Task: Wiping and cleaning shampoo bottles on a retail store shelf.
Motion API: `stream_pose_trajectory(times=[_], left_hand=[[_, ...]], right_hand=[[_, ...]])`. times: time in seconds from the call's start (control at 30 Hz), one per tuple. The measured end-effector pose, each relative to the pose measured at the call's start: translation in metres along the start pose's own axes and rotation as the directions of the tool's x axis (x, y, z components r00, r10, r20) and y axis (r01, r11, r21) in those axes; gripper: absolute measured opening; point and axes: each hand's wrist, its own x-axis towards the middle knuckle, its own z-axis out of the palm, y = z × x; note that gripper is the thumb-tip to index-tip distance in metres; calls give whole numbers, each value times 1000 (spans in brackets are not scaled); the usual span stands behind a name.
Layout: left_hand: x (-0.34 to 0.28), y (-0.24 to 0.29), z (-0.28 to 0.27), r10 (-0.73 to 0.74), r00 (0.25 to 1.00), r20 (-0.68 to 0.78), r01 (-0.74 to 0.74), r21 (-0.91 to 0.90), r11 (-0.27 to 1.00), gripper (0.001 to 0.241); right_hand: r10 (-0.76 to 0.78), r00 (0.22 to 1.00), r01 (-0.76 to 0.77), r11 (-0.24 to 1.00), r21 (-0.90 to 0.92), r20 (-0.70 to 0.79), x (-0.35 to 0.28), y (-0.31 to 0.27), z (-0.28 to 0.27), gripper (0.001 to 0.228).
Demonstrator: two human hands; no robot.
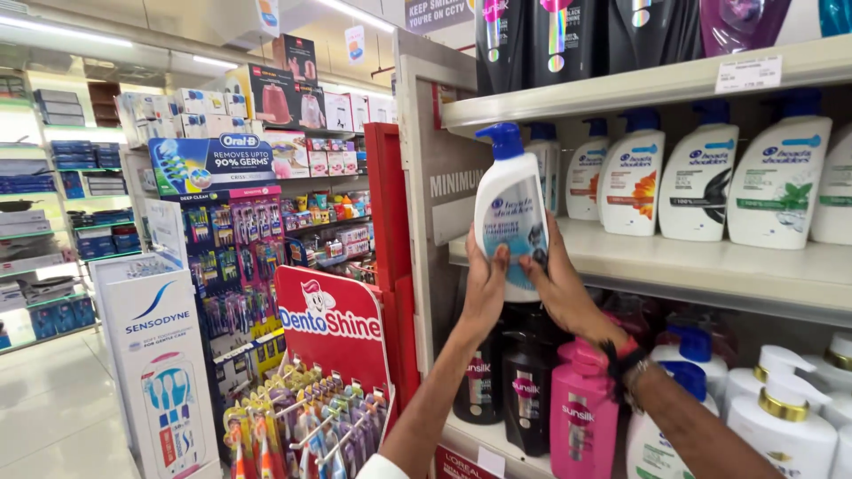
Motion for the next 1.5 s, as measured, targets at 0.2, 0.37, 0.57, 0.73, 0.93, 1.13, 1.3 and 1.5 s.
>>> stream_pose_trajectory(times=[0.2, 0.37, 0.57, 0.73, 0.93, 1.13, 1.3, 1.5], left_hand=[[60, -56, -24, 53, 998, 20, -53, 42, 998, 60], [81, -47, -34, -87, 996, -20, 90, 235, 968, 49], [96, -34, -55, -89, 996, -10, 90, 136, 987, 51], [78, 8, -50, -243, 970, -18, 243, 107, 964, 44], [68, 43, -29, -490, 863, -122, 503, 120, 856, 47], [109, -1, -26, -550, 818, -169, 571, 117, 813, 48], [136, -41, -24, -504, 850, -150, 522, 128, 843, 50], [146, -92, -38, -318, 942, -105, 332, 178, 926, 49]], right_hand=[[-6, 1000, 5, 999, -47, -29, 51, 57, 1, 80], [-69, 997, 68, 996, -59, -24, 74, 61, 13, 70], [79, 997, -81, 995, 59, 24, 99, 39, 26, 69], [129, 992, -129, 991, 43, -7, 93, 33, 36, 60], [348, 937, -348, 921, 173, 33, 89, 33, 24, 56], [455, 885, -464, 845, 265, 99, 122, 81, -5, 50], [456, 889, -455, 866, 207, 47, 143, 122, -15, 55], [378, 925, -374, 924, 84, -38, 138, 125, -12, 65]])
